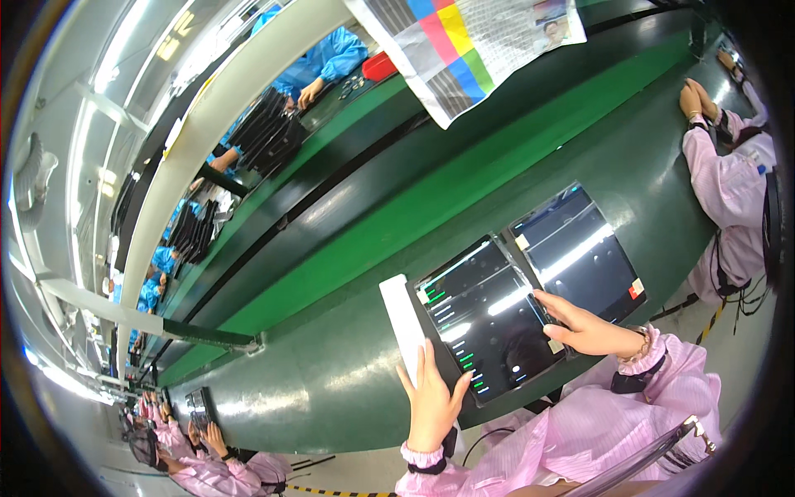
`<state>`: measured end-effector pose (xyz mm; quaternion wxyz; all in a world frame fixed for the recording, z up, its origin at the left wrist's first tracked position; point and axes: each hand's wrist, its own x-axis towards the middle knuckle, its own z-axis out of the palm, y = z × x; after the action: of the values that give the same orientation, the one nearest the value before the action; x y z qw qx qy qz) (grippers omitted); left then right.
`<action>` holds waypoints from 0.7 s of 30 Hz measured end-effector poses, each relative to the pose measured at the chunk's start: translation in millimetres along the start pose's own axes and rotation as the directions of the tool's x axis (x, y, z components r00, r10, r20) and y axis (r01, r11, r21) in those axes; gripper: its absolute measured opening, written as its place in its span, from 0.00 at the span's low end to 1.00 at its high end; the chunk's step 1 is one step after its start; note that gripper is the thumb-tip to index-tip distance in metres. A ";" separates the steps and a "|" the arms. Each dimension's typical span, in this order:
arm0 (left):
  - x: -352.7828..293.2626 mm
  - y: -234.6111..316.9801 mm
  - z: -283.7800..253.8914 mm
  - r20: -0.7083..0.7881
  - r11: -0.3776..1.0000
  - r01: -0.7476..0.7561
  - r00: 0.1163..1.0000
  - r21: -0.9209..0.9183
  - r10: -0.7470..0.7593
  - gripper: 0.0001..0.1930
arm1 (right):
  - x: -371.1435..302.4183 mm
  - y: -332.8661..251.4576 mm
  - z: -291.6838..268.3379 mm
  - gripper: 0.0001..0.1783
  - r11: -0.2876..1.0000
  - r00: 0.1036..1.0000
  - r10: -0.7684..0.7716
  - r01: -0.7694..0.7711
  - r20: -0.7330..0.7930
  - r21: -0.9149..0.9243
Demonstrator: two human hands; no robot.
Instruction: Checking components and assembling parts for electronic tablet devices on a factory line.
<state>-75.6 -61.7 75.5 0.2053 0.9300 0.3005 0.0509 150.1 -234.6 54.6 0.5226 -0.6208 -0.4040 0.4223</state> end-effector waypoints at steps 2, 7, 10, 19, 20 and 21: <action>-14.7 -7.6 3.2 0.127 0.992 0.026 0.992 -0.121 -0.011 0.40 | 4.2 6.2 3.7 0.34 0.997 0.997 0.077 -0.077 0.018 0.026; -25.9 -19.6 21.4 0.164 0.963 0.044 0.986 -0.267 0.000 0.42 | 8.5 2.2 10.9 0.38 0.959 0.995 0.072 -0.087 0.065 0.270; -26.5 -24.7 32.8 0.084 0.930 0.048 0.996 -0.365 -0.018 0.41 | 4.3 -7.8 19.3 0.40 0.895 0.988 0.106 -0.144 0.111 0.423; -27.9 -33.1 19.5 0.122 -0.164 0.067 0.928 -0.984 -0.352 0.26 | -0.4 0.5 36.5 0.38 0.825 0.992 0.091 -0.123 0.084 0.552; -27.1 -30.5 15.4 0.122 -0.158 0.071 0.931 -0.985 -0.343 0.26 | -1.3 1.8 36.2 0.38 0.812 0.992 0.100 -0.126 0.077 0.570; -26.9 -27.7 9.5 0.090 -0.199 0.023 0.937 -0.980 -0.338 0.26 | -0.8 3.8 35.5 0.38 0.810 0.993 0.096 -0.117 0.067 0.574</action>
<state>-110.3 -60.2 56.2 0.8118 0.3758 0.3046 0.3271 116.5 -225.0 47.5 0.6545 -0.4475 -0.2304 0.5641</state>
